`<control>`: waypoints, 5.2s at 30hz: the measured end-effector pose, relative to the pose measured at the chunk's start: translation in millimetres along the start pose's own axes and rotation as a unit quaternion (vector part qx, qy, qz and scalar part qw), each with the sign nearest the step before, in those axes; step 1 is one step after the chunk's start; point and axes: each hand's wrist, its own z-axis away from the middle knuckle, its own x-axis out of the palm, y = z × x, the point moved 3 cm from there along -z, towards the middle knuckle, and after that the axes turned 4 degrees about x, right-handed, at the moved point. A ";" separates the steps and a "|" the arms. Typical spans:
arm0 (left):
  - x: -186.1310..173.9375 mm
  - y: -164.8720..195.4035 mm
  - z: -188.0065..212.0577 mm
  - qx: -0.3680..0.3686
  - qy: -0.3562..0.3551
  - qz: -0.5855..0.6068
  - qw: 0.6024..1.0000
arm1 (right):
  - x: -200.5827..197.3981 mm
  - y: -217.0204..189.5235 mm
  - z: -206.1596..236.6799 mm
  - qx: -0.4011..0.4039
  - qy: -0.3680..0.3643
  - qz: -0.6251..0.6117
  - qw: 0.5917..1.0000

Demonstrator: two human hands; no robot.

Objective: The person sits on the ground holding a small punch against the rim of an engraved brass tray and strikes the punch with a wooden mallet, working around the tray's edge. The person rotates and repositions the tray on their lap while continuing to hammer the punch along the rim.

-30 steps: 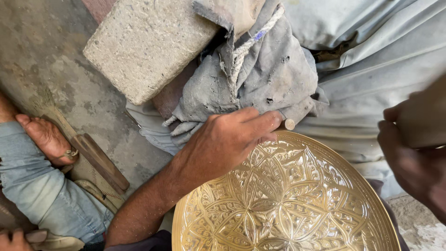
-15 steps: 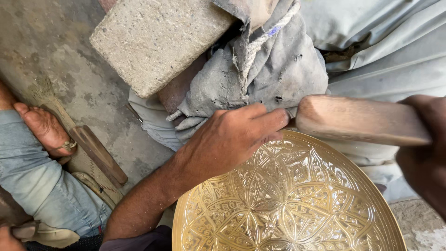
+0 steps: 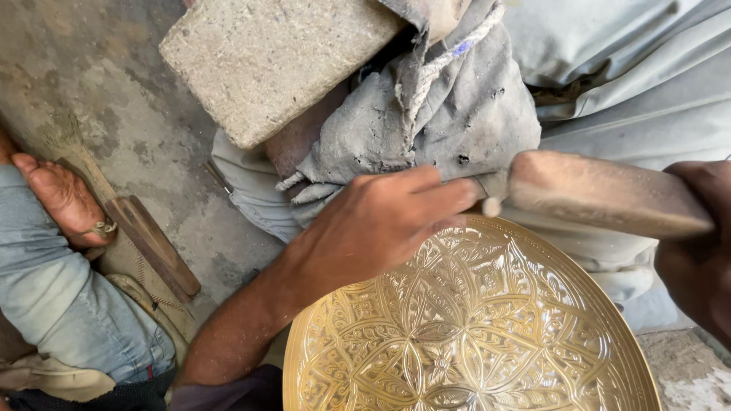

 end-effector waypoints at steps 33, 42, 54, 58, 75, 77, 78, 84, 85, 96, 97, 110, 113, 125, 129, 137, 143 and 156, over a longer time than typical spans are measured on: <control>-9.3 62.1 41.0 -0.117 0.283 0.108 0.946 | -18.1 36.2 37.2 0.138 -0.225 -0.287 0.921; 40.8 21.5 -49.1 0.018 0.100 0.030 0.994 | 81.7 1.3 -59.9 -0.056 -0.300 -0.098 0.947; 68.7 5.4 -63.8 0.107 0.072 0.024 0.991 | -26.2 81.3 2.5 0.164 -0.221 -0.181 0.944; 71.7 9.4 -64.1 0.113 0.062 -0.009 0.992 | -28.8 93.6 23.8 0.086 -0.005 -0.156 0.984; 73.4 28.8 -81.3 0.056 -0.013 -0.026 0.998 | -47.7 107.1 41.1 0.044 0.062 -0.195 0.978; 69.7 30.6 -82.4 0.042 0.000 -0.016 0.999 | -37.0 121.4 46.4 0.147 0.029 -0.282 0.948; 68.7 31.6 -83.4 0.046 0.001 -0.020 0.999 | -32.8 126.8 49.1 0.167 0.040 -0.247 0.954; 67.2 36.3 -86.3 0.043 0.001 -0.024 0.999 | -23.8 132.9 57.1 -0.119 0.136 -0.050 0.982; 67.7 36.5 -87.7 0.044 0.003 -0.021 0.999 | -21.7 135.0 56.5 -0.107 0.131 -0.059 0.984; 79.7 30.5 -90.2 0.042 -0.009 -0.032 0.999 | -12.7 152.6 54.4 0.034 0.073 -0.154 0.985; 81.6 29.8 -90.2 0.041 -0.024 -0.037 0.998 | -11.4 154.3 53.8 0.038 0.075 -0.156 0.984; 75.7 38.7 -93.2 0.023 -0.025 -0.045 0.998 | -3.0 160.5 64.8 0.057 0.069 -0.174 0.981; 74.3 41.6 -92.2 0.001 -0.021 -0.034 0.999 | 0.1 160.9 65.3 0.066 0.067 -0.176 0.980; 74.4 41.5 -91.5 0.000 -0.032 -0.021 0.999 | 6.4 162.5 63.5 0.071 0.065 -0.183 0.978; 77.3 38.7 -93.4 -0.028 -0.052 -0.046 0.997 | 9.2 161.2 66.3 0.073 0.063 -0.189 0.977; 77.6 37.2 -90.8 -0.010 -0.042 -0.036 0.998 | 15.4 161.6 63.8 0.076 0.062 -0.192 0.976; 77.0 35.9 -87.1 -0.003 -0.015 -0.034 0.999 | 16.9 160.8 63.2 0.076 0.059 -0.192 0.977; 77.1 34.2 -83.2 -0.016 -0.018 -0.036 0.999 | 18.4 160.9 65.2 0.081 0.055 -0.197 0.976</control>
